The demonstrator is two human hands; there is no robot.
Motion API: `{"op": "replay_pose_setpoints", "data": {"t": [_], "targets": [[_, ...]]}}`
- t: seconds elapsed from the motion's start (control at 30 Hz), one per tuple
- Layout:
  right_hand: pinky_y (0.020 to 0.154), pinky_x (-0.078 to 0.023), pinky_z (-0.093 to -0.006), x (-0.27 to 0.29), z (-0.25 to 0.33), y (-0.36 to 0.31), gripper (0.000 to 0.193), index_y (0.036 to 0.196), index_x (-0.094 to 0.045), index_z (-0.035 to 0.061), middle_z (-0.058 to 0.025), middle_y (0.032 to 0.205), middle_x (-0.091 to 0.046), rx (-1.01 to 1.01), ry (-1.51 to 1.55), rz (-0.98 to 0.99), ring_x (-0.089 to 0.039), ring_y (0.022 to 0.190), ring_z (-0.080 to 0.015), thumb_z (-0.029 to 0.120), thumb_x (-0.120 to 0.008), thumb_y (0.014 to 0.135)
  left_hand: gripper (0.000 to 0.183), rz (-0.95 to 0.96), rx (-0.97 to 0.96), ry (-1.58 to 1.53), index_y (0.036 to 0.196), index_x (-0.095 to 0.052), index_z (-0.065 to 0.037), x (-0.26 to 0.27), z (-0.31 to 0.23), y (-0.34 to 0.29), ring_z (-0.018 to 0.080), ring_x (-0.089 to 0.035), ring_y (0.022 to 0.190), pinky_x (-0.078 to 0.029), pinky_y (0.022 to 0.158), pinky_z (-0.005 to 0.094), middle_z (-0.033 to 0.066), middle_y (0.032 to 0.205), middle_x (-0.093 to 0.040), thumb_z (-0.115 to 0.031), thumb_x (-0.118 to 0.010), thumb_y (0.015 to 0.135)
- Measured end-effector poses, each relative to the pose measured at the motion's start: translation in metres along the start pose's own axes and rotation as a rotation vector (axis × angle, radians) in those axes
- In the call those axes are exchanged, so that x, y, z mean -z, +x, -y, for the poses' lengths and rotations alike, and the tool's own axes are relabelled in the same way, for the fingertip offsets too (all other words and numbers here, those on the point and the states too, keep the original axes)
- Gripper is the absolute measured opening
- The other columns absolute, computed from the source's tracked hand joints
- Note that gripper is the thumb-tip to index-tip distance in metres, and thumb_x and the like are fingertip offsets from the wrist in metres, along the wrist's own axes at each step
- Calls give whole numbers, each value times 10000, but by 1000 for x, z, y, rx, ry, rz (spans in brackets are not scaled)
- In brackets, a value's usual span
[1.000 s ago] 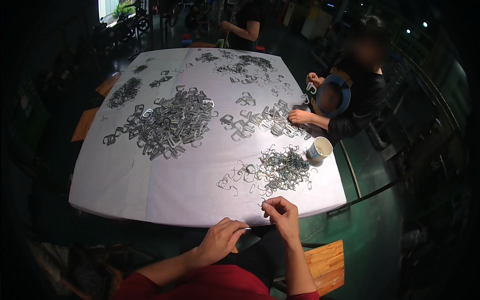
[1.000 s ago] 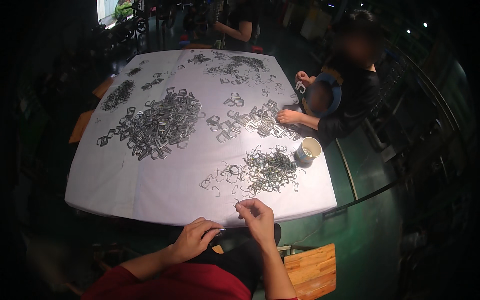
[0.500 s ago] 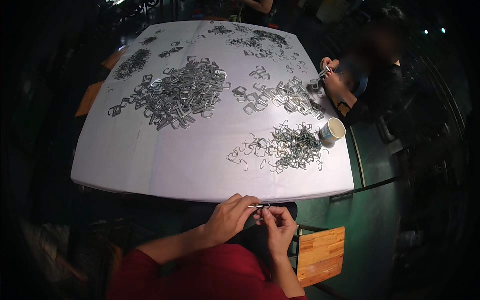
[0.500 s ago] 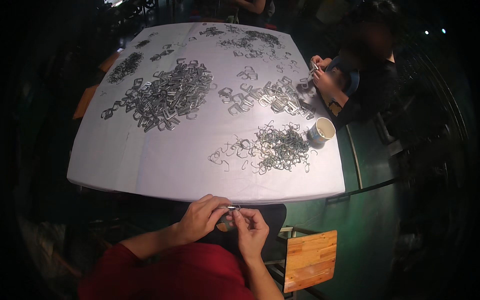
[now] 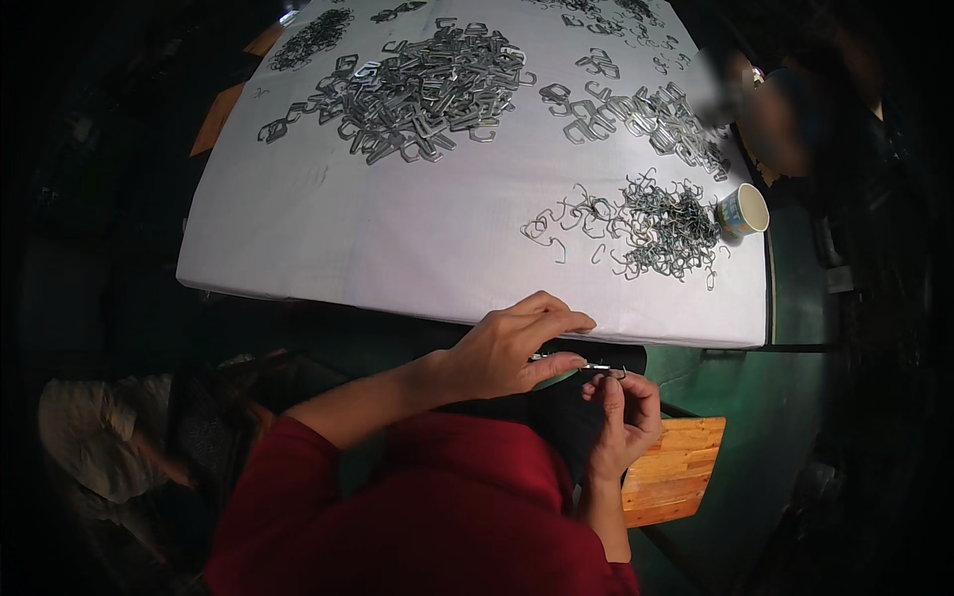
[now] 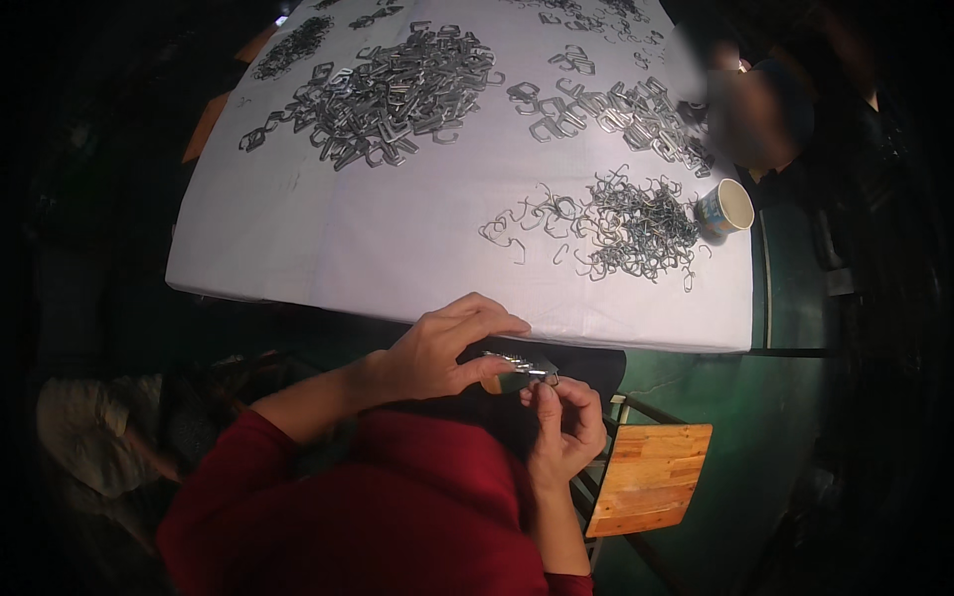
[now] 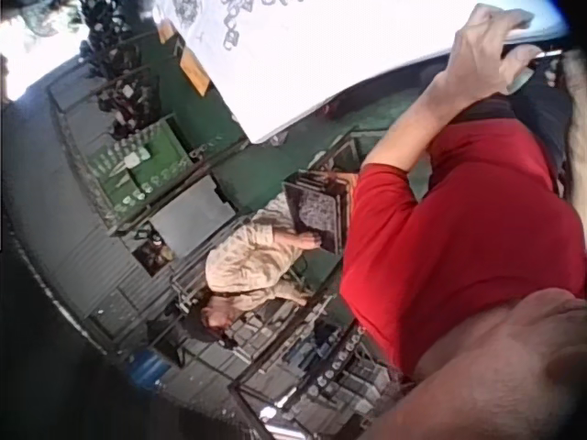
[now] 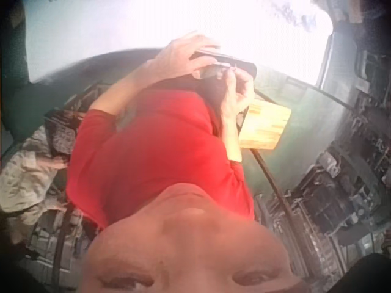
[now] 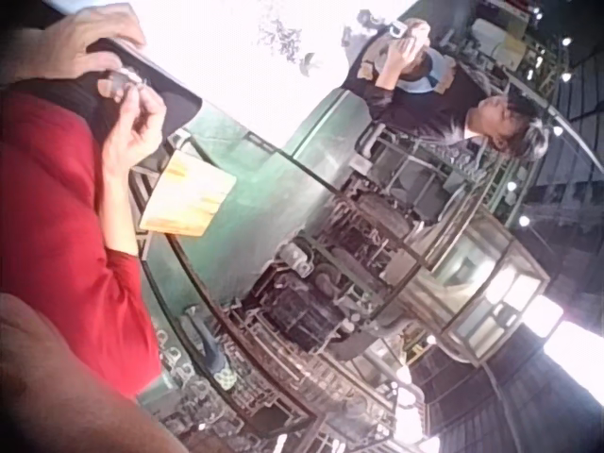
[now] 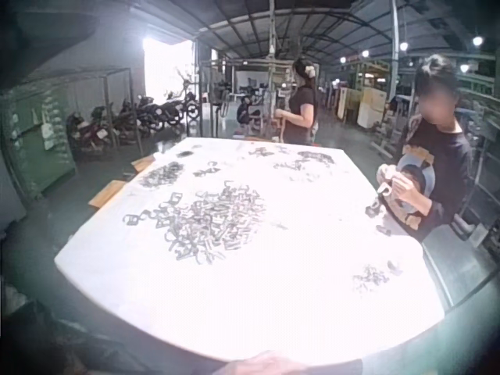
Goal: The person takes metal hooks from a table and hangs them onto a rack.
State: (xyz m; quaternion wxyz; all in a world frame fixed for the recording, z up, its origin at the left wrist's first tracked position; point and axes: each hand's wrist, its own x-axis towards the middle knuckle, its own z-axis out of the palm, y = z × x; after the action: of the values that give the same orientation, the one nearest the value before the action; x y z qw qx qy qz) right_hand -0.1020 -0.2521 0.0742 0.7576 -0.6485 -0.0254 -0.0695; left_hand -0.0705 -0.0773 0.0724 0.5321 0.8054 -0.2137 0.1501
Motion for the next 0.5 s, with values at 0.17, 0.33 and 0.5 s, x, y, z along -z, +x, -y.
{"op": "replay_pose_setpoints", "data": {"t": [0.17, 0.33, 0.5], "targets": [[644, -541, -275, 0, 0, -4, 52, 898, -544, -34, -115, 842, -598, 48, -25, 11, -615, 701, -158, -50, -569, 855, 195, -364, 206, 588, 973, -647, -5, 90, 140, 33, 301, -563, 925, -434, 838, 377, 137, 944, -643, -130, -602, 831], [634, -519, -260, 2, -2, -4, 55, 877, -548, -33, -115, 825, -601, 41, -99, 18, -609, 680, -154, -67, -573, 842, 321, -438, 426, 937, 1004, -629, 12, 143, 223, 59, 322, -511, 1038, -429, 886, 390, 158, 1114, -575, -208, -676, 774], [604, -507, -228, 5, -9, -4, 41, 850, -568, -31, -110, 799, -616, 36, -106, 27, -617, 661, -137, -45, -602, 832, 224, -56, 535, 1157, 958, -614, 15, 158, 244, 68, 308, -525, 1041, -483, 812, 435, 127, 1075, -572, -159, -612, 816]]}}
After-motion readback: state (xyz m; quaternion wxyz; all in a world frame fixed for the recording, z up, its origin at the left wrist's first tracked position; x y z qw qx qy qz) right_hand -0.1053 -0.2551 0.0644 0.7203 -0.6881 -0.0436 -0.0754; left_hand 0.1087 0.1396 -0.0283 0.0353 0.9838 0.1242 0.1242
